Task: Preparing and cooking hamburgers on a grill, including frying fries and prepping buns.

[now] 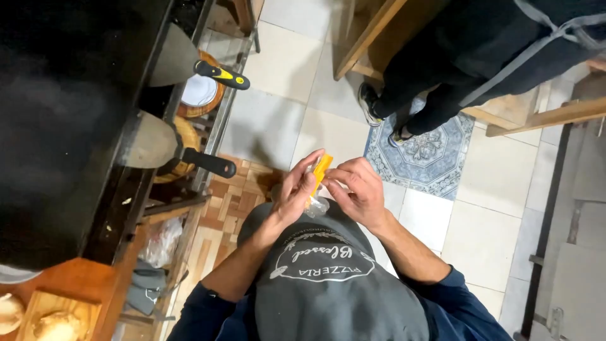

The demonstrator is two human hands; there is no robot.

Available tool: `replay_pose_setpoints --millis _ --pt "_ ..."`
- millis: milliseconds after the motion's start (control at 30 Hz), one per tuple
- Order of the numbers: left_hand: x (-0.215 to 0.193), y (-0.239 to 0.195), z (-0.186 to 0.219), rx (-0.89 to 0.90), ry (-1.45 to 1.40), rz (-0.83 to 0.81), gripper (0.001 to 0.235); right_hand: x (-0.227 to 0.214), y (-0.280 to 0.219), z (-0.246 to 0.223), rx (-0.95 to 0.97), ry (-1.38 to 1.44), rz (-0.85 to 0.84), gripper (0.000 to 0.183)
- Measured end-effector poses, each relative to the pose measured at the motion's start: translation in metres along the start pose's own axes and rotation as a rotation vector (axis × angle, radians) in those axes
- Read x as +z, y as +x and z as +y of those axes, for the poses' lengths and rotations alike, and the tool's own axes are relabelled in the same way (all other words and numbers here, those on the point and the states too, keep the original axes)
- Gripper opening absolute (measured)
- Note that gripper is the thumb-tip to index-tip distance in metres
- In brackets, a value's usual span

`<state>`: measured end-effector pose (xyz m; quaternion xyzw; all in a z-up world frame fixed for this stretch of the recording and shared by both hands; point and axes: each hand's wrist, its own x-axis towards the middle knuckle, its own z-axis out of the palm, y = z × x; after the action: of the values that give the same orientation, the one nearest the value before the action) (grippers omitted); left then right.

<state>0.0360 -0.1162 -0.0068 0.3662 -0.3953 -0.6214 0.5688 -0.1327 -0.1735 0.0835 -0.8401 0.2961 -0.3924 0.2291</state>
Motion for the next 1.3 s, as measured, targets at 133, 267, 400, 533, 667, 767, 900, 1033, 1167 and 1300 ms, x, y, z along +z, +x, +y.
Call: replay_pose_setpoints --millis 133,267,400,533,667,767,900,1033,1167,1300 --pt "-0.007 0.03 0.015 0.092 0.046 0.016 0.074 0.002 0.025 0.012 0.025 0.003 0.015 0.033" --pt "-0.007 0.039 0.023 0.067 -0.021 0.025 0.078 0.001 0.039 0.028 0.039 0.047 -0.011 0.031" --pt "-0.004 0.048 0.035 0.175 0.005 0.087 0.078 0.003 0.056 0.05 0.142 0.195 -0.007 0.03" --pt "0.003 0.061 0.049 0.274 -0.007 0.11 0.085 -0.004 0.075 0.071 0.196 0.284 -0.09 0.031" --pt "0.01 0.078 0.051 0.328 0.222 0.197 0.089 -0.012 0.094 0.094 0.184 0.38 -0.154 0.03" --pt "0.024 0.088 0.052 0.326 0.272 0.25 0.093 -0.021 0.1 0.115 0.241 0.486 -0.207 0.028" --pt "0.037 0.099 0.047 0.37 0.36 0.304 0.097 -0.021 0.098 0.152 0.306 0.671 -0.281 0.018" --pt "0.048 0.108 0.043 0.392 0.401 0.355 0.096 -0.026 0.103 0.163 0.489 0.829 -0.365 0.017" --pt "0.056 0.114 0.038 0.404 0.432 0.409 0.096 -0.026 0.103 0.172 0.503 0.884 -0.355 0.017" --pt "0.063 0.117 0.034 0.41 0.4 0.442 0.1 -0.03 0.104 0.172 0.354 0.722 -0.337 0.015"
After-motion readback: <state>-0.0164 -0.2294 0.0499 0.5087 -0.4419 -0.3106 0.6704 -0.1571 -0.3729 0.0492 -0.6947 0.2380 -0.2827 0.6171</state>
